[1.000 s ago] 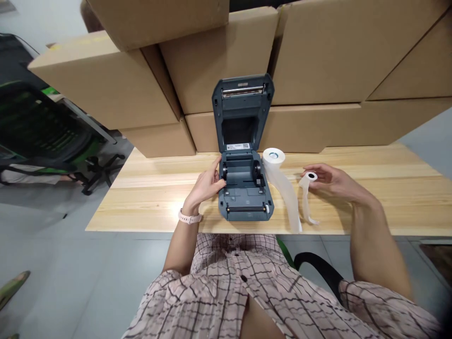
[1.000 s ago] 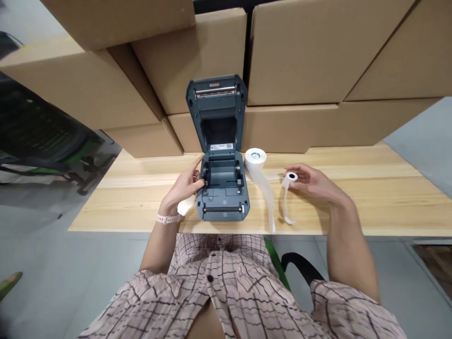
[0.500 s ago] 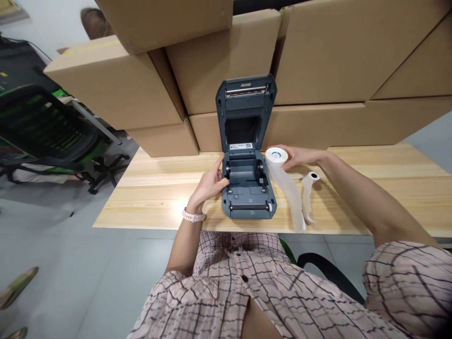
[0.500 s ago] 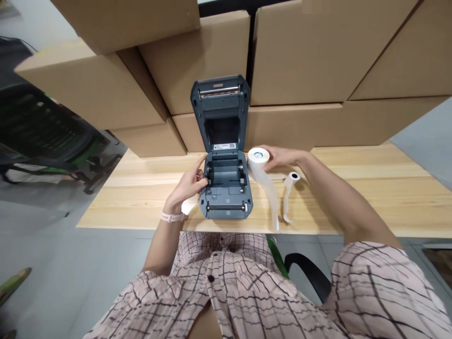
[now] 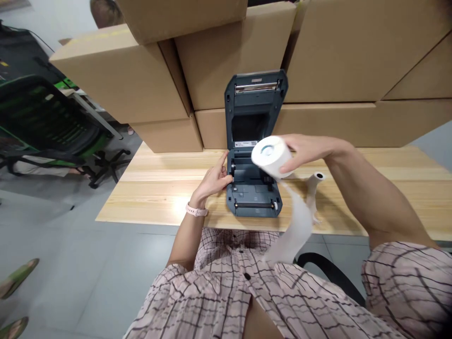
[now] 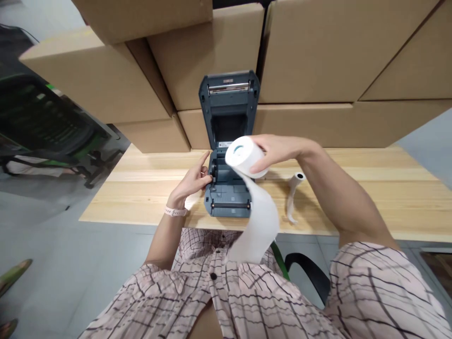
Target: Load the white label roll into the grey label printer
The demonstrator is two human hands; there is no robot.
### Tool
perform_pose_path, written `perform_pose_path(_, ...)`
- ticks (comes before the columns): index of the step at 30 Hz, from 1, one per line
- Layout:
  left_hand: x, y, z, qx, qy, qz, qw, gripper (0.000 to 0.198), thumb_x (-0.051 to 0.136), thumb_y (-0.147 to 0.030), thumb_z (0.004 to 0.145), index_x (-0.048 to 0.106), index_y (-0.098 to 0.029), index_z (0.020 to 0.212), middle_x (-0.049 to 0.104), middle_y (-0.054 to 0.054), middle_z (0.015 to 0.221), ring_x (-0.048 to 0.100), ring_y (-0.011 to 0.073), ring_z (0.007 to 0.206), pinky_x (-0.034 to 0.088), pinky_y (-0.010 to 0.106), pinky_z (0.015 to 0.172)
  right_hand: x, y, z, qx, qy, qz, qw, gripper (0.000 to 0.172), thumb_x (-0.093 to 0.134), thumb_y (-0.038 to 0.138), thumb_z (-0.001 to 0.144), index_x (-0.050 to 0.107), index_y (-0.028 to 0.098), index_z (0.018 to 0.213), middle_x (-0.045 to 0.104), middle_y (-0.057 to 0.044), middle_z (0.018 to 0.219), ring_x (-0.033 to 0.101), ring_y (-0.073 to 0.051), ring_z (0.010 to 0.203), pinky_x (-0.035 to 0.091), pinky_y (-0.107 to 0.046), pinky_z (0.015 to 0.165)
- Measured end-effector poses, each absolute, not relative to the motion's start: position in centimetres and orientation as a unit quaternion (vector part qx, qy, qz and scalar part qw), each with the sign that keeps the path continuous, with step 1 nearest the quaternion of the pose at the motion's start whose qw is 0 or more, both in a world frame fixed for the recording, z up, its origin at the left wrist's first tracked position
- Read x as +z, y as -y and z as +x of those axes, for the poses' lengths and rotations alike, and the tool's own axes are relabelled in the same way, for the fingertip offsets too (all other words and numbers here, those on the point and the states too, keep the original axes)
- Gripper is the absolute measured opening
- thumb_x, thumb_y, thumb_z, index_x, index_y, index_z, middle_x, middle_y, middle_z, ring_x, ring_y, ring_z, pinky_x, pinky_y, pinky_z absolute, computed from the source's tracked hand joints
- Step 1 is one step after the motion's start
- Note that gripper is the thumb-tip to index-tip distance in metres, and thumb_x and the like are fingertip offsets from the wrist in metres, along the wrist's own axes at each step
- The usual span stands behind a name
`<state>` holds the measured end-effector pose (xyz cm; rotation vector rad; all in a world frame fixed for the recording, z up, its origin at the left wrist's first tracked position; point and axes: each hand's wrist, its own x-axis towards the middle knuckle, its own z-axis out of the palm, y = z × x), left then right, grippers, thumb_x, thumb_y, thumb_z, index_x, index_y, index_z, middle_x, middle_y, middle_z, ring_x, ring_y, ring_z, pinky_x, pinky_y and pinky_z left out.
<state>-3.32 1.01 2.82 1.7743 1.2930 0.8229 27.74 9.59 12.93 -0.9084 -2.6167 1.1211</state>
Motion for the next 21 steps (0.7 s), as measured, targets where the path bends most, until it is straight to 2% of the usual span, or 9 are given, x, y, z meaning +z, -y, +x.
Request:
perform_pose_path(4,3.2,-0.7,-3.1,0.306,-0.526,0.707,0.360,0.102,0.058,-0.028,0.082,0.021,-0.016,0.176,0.055,-0.006,0.073,0.055,0.0163,0.066,0.044,0.028,0.066,13.4,-8.9,22.1,0.279,0.909,-0.302,-0.061,0.063,0.084,0.067,0.070,0.068,0.022,0.111,0.078,-0.009,0.111,0.071,-0.030,0.092,0.052,-0.037,0.078)
perform_pose_path(7,3.2,-0.7,-3.0,0.297,-0.532,0.710,0.354,0.102,0.057,-0.026,0.081,0.021,-0.016,0.176,0.056,-0.006,0.073,0.056,0.0167,0.068,0.043,0.028,0.066,12.5,-9.5,20.4,0.228,0.916,-0.315,-0.099,0.056,0.082,0.064,0.073,0.067,0.022,0.106,0.078,-0.010,0.108,0.071,-0.031,0.089,0.049,-0.038,0.074)
perform_pose_path(9,3.1,-0.8,-3.1,0.296,-0.532,0.711,0.353,0.102,0.057,-0.026,0.082,0.021,-0.016,0.176,0.056,-0.006,0.072,0.056,0.0167,0.068,0.042,0.027,0.066,11.8,-10.1,20.0,0.208,0.913,-0.330,-0.116,0.058,0.082,0.066,0.072,0.067,0.022,0.106,0.078,-0.012,0.110,0.070,-0.033,0.090,0.049,-0.040,0.074)
perform_pose_path(13,2.7,-1.0,-3.2,0.307,-0.528,0.710,0.351,0.101,0.058,-0.026,0.082,0.023,-0.015,0.176,0.057,-0.005,0.073,0.056,0.0165,0.068,0.042,0.028,0.066,10.8,-10.8,19.3,0.186,0.913,-0.329,-0.156,0.064,0.079,0.072,0.074,0.068,0.021,0.110,0.078,-0.014,0.114,0.071,-0.035,0.096,0.049,-0.043,0.082)
perform_pose_path(16,2.6,-1.0,-3.2,0.313,-0.526,0.708,0.353,0.101,0.059,-0.026,0.081,0.024,-0.014,0.176,0.058,-0.005,0.073,0.056,0.0169,0.067,0.044,0.029,0.066,9.8,-10.6,18.9,0.159,0.923,-0.308,-0.165,0.061,0.077,0.070,0.078,0.069,0.019,0.110,0.080,-0.015,0.114,0.072,-0.037,0.101,0.046,-0.050,0.099)
perform_pose_path(18,2.5,-1.0,-3.1,0.315,-0.526,0.707,0.352,0.101,0.059,-0.026,0.081,0.025,-0.014,0.175,0.060,-0.004,0.074,0.056,0.0172,0.067,0.045,0.030,0.067,8.9,-10.3,18.9,0.150,0.928,-0.303,-0.157,0.058,0.076,0.068,0.082,0.070,0.017,0.109,0.080,-0.018,0.116,0.071,-0.039,0.105,0.040,-0.054,0.107)
perform_pose_path(21,2.5,-1.0,-3.1,0.317,-0.528,0.707,0.348,0.100,0.059,-0.025,0.081,0.026,-0.014,0.175,0.064,-0.002,0.076,0.057,0.0177,0.067,0.047,0.031,0.068,7.9,-10.1,19.3,0.150,0.936,-0.300,-0.106,0.056,0.076,0.065,0.084,0.073,0.016,0.111,0.081,-0.019,0.115,0.071,-0.039,0.106,0.041,-0.056,0.107)
